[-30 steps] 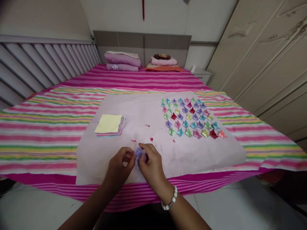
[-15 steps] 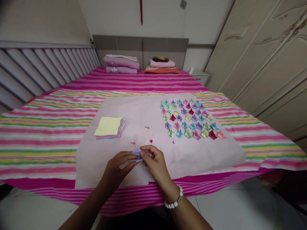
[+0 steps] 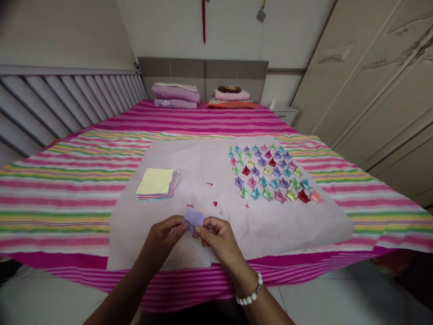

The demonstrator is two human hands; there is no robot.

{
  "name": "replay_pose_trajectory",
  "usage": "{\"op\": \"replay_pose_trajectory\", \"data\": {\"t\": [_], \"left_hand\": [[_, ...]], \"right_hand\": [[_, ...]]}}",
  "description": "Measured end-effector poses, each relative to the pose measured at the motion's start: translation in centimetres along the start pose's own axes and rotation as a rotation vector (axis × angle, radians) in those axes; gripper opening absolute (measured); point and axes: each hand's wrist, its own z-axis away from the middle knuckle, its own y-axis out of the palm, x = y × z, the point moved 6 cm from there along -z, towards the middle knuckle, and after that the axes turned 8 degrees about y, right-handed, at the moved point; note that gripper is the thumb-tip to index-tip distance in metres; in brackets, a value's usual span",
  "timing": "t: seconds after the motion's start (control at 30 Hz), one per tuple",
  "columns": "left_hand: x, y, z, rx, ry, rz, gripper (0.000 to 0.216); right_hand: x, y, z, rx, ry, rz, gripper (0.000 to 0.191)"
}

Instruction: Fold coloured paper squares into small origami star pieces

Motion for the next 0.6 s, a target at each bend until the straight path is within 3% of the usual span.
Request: {"op": "replay_pose_trajectory", "data": {"t": [0.23, 0.37, 0.53, 0.6], "left_hand": [[0.9, 0.2, -0.6, -0.107, -0.094, 0.264, 0.012], [1.2, 0.4, -0.8, -0.172, -0.103, 0.297, 0.013], [1.3, 0.5, -0.9, -0.171, -0.102, 0.325, 0.058], [1.3, 0.6, -1.0, -0.111, -0.132, 0.323, 0.055]], "right_hand": [[-0.4, 0.3, 0.0, -0.024, 0.009, -0.022, 0.030], [-0.7, 0.6, 0.1, 0.012, 0.017, -0.022, 0.031], [-0.9, 0.7, 0.2, 0.025, 0.025, 0.002, 0.029], [-1.0, 0.7, 0.2, 0.020, 0.026, -0.002, 0.029]]}}
